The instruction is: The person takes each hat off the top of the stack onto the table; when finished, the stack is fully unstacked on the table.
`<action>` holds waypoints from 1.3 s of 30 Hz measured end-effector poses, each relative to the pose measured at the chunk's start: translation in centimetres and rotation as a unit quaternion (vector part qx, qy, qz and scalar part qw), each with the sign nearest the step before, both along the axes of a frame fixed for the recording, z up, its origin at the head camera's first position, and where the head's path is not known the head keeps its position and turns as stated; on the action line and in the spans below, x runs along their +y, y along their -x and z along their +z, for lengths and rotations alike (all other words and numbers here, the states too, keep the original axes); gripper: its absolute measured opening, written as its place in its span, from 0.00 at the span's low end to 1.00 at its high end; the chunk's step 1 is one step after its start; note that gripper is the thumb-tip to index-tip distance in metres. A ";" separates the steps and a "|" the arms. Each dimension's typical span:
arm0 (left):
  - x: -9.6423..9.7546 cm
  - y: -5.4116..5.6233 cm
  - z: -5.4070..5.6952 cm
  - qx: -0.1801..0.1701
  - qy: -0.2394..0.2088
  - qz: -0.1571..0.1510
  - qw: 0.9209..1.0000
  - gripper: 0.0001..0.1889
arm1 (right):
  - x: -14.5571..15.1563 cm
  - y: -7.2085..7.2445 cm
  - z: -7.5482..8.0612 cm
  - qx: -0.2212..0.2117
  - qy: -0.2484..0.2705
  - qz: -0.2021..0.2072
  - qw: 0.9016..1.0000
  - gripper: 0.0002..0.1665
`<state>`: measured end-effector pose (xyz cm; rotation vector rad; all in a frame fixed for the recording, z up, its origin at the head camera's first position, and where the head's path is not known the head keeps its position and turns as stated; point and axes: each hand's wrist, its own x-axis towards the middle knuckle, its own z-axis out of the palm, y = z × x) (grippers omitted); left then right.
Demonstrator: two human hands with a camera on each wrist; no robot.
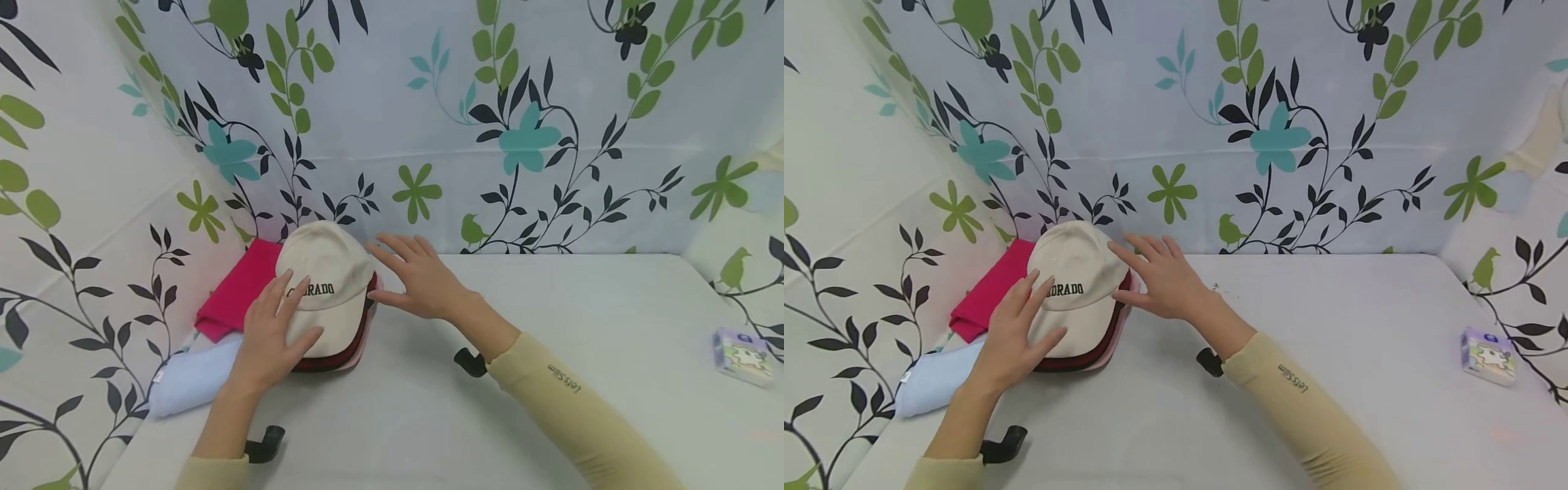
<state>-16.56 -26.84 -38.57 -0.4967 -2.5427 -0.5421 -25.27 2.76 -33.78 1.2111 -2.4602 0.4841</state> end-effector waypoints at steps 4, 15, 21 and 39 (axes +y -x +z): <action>-1.0 0.0 -0.3 -0.006 -0.008 0.008 1.000 0.43 | -1.8 0.7 0.1 -0.006 0.005 -0.007 1.000 0.45; -2.5 -0.3 -0.5 -0.079 -0.035 0.047 0.995 0.49 | -4.6 2.1 -0.4 -0.033 0.026 0.002 0.999 0.44; -3.7 -0.1 -0.7 -0.123 -0.064 0.045 0.989 0.50 | -5.8 2.9 -0.5 -0.089 0.040 -0.021 0.995 0.46; -6.3 0.0 -0.9 -0.231 -0.087 0.081 0.966 0.54 | -7.7 4.4 -1.3 -0.169 0.053 -0.061 0.982 0.46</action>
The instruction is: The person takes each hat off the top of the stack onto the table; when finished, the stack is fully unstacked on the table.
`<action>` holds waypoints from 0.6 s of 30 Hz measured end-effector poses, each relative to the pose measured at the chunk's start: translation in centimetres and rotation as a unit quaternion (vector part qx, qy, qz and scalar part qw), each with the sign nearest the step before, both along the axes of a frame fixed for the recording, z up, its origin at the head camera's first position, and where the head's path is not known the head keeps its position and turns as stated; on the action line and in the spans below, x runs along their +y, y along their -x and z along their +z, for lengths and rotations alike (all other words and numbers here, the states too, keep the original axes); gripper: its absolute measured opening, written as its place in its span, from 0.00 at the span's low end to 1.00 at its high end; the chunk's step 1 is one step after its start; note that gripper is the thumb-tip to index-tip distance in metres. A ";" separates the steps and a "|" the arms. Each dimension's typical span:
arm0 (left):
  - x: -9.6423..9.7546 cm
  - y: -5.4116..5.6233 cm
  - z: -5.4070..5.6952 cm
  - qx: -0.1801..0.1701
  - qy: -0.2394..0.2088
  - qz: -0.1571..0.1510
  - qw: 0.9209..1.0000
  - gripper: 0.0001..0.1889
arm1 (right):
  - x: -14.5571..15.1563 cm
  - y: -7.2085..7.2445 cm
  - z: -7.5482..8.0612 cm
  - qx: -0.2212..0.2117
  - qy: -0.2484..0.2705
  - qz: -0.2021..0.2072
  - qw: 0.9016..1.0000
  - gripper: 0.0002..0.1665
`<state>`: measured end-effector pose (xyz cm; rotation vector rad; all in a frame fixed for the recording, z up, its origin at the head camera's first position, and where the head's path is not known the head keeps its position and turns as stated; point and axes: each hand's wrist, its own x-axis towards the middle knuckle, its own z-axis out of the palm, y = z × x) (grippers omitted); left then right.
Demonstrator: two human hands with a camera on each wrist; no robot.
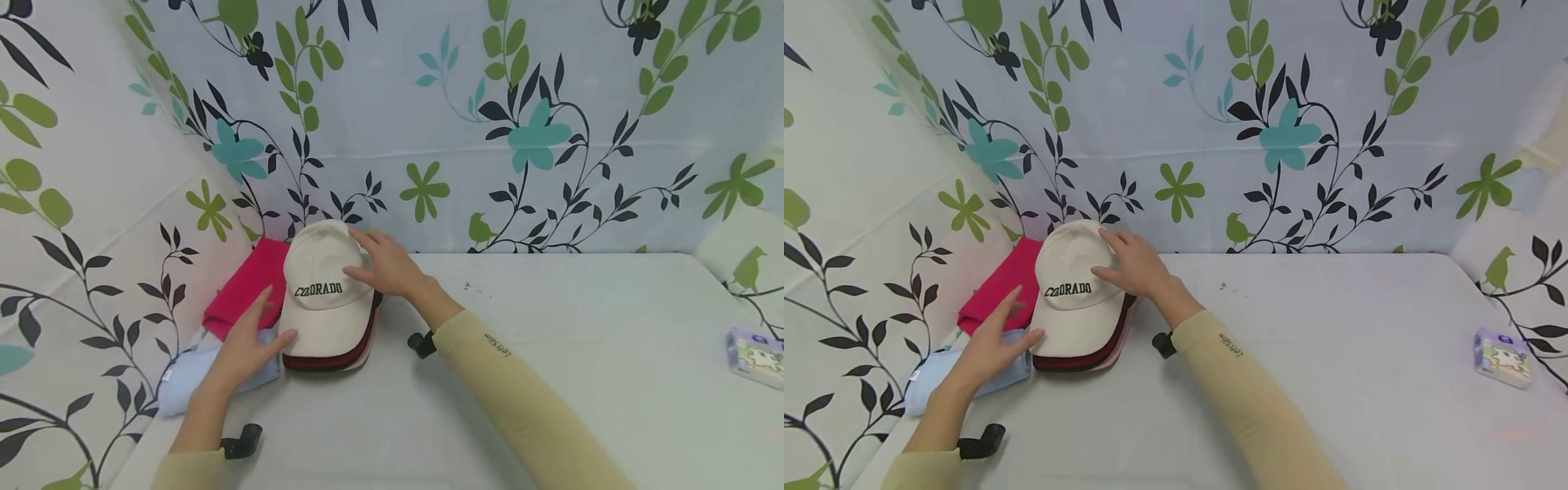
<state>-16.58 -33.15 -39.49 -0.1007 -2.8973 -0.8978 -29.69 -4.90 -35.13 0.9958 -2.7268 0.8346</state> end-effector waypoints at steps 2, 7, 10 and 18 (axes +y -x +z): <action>-0.2 0.2 0.1 -0.016 0.002 0.002 1.000 0.54 | -0.1 0.1 -0.1 -0.007 0.009 0.000 1.000 0.45; -0.4 0.9 0.2 -0.056 0.009 0.004 0.998 0.55 | -0.3 0.3 -0.1 -0.035 0.038 -0.006 0.999 0.43; -0.5 1.3 0.2 -0.077 0.013 0.007 0.997 0.54 | -0.5 0.5 -0.3 -0.054 0.051 -0.011 0.997 0.41; -0.8 1.7 0.4 -0.104 0.008 0.010 0.995 0.51 | -1.0 0.6 -0.3 -0.079 0.083 -0.010 0.993 0.34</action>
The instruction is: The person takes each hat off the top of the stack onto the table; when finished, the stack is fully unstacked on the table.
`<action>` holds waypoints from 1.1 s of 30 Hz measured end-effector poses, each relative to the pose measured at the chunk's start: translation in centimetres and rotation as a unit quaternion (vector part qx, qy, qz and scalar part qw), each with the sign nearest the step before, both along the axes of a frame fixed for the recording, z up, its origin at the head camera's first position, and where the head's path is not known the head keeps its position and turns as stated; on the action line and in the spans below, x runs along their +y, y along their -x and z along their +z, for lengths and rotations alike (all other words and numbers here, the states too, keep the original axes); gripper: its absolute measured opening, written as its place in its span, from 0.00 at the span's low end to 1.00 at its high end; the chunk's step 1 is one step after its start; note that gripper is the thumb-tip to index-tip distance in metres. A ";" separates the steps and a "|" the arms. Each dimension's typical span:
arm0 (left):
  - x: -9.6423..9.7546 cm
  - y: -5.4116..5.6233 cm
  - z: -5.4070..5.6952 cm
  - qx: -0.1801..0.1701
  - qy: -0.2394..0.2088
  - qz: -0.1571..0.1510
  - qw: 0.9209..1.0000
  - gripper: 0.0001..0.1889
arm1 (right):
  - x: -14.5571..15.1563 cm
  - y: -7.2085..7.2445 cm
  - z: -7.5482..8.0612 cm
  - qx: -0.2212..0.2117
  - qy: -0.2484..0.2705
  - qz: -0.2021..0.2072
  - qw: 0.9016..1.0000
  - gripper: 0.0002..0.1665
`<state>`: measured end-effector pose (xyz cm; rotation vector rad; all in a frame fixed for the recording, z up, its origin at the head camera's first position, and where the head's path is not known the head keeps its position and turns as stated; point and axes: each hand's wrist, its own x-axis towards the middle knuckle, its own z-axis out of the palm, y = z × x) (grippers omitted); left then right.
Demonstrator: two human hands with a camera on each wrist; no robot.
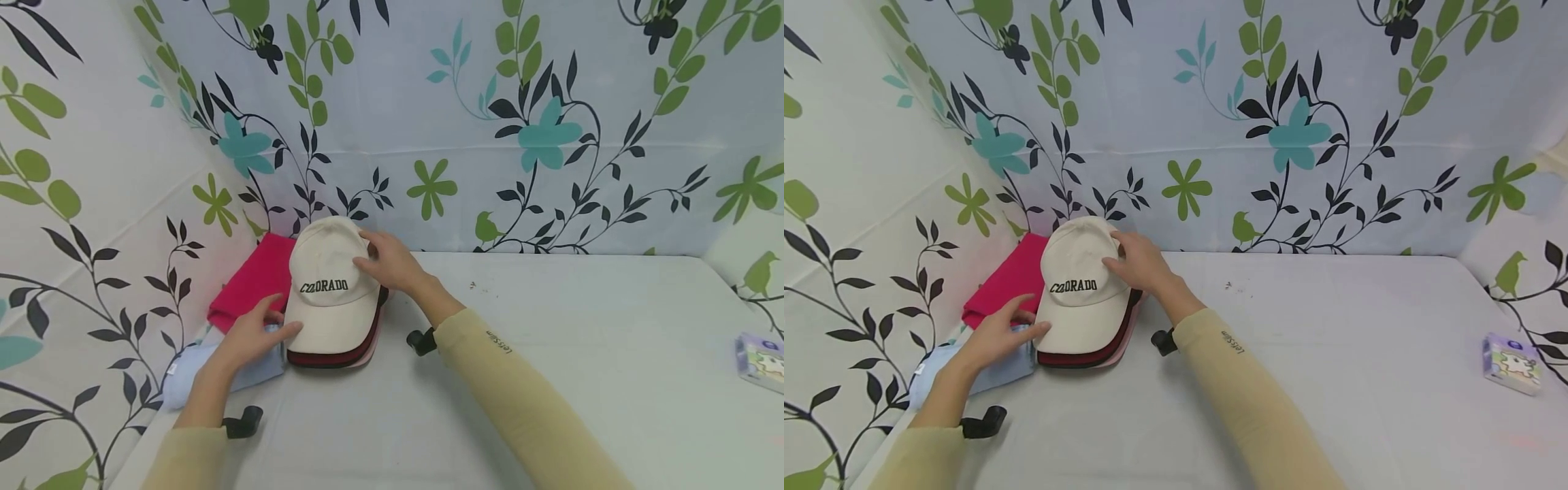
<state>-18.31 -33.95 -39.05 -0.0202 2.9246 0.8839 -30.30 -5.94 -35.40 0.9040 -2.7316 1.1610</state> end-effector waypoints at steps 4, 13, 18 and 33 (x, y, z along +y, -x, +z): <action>-0.1 0.2 0.0 -0.007 -0.003 0.000 1.000 0.49 | -0.2 0.0 0.1 -0.018 0.023 -0.011 1.000 0.32; -0.1 0.4 0.3 -0.002 -0.006 -0.001 1.000 0.44 | -0.5 -0.1 0.2 -0.041 0.055 -0.031 0.997 0.25; 0.0 0.5 0.5 0.001 -0.008 -0.005 1.000 0.43 | -0.6 -0.2 0.6 -0.050 0.073 -0.034 0.996 0.23; -0.2 0.5 1.7 0.030 -0.027 0.003 0.999 0.44 | -0.2 -0.1 1.8 -0.019 0.098 -0.023 0.995 0.22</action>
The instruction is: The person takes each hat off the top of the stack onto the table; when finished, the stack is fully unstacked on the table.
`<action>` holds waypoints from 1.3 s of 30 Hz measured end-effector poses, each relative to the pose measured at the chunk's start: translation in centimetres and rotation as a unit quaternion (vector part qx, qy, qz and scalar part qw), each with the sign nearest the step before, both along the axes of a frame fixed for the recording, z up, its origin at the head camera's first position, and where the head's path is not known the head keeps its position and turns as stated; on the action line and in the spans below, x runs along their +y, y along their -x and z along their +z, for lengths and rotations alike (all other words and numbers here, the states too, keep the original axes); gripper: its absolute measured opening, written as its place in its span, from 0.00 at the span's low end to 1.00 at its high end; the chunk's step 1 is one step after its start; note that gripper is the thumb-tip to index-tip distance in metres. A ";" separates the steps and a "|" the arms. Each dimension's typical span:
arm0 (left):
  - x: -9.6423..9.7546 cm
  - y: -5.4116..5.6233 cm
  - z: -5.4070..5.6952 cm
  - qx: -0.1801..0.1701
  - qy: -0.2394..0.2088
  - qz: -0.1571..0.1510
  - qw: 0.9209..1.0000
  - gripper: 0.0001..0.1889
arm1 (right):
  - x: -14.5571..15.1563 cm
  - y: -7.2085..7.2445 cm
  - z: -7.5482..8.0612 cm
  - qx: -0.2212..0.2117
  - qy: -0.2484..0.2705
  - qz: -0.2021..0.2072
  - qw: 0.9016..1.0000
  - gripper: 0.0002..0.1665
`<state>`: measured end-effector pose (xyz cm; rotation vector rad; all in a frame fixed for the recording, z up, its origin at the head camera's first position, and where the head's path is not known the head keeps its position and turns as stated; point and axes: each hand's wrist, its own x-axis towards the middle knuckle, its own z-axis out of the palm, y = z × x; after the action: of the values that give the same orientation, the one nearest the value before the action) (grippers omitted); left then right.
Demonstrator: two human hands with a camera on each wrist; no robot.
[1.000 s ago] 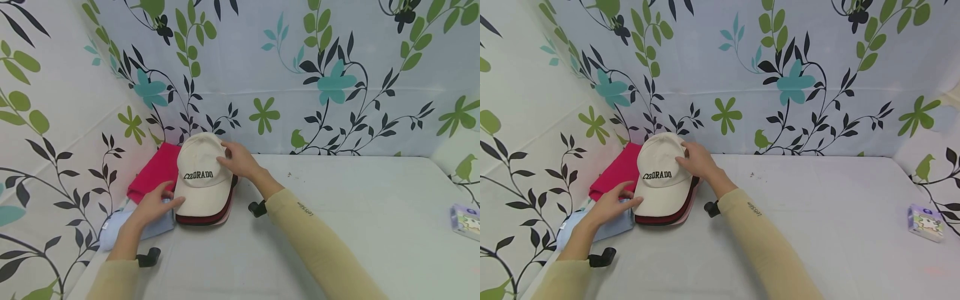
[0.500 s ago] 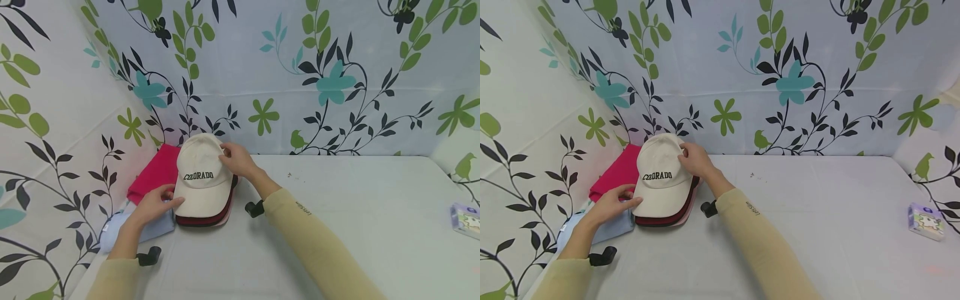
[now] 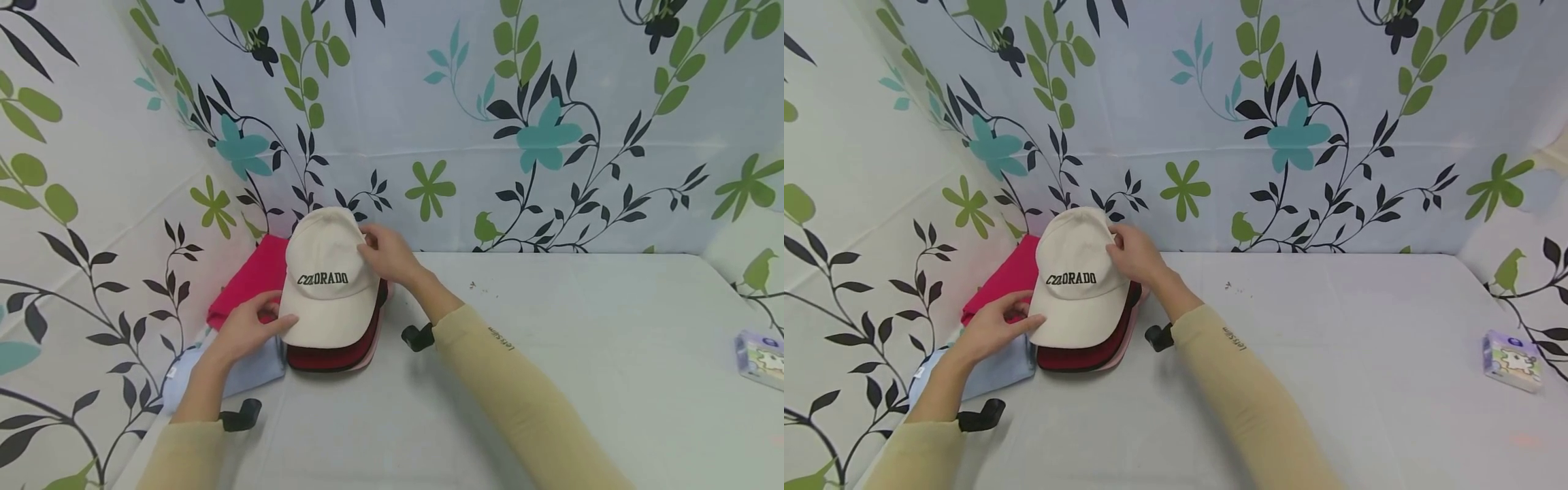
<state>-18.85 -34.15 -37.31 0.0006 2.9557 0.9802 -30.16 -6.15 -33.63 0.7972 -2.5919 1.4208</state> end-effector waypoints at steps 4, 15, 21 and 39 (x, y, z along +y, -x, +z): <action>0.1 -0.1 0.3 0.009 -0.008 0.002 1.000 0.43 | 0.1 -0.1 0.5 -0.002 0.004 0.004 1.000 0.23; 0.6 -0.1 0.9 0.040 -0.027 0.012 0.999 0.43 | 0.7 0.0 1.5 0.023 0.025 0.007 0.999 0.23; 0.9 -0.3 1.8 0.046 -0.044 0.019 0.998 0.43 | 0.8 0.1 2.2 0.047 0.044 0.017 0.998 0.21; 1.3 -0.2 3.7 0.071 -0.079 0.021 0.994 0.43 | 1.0 0.0 4.8 0.055 0.062 0.021 0.996 0.22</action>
<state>-18.69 -32.90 -33.63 0.0124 3.0046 1.2693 -30.16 -5.11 -28.78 0.8897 -2.3929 1.4876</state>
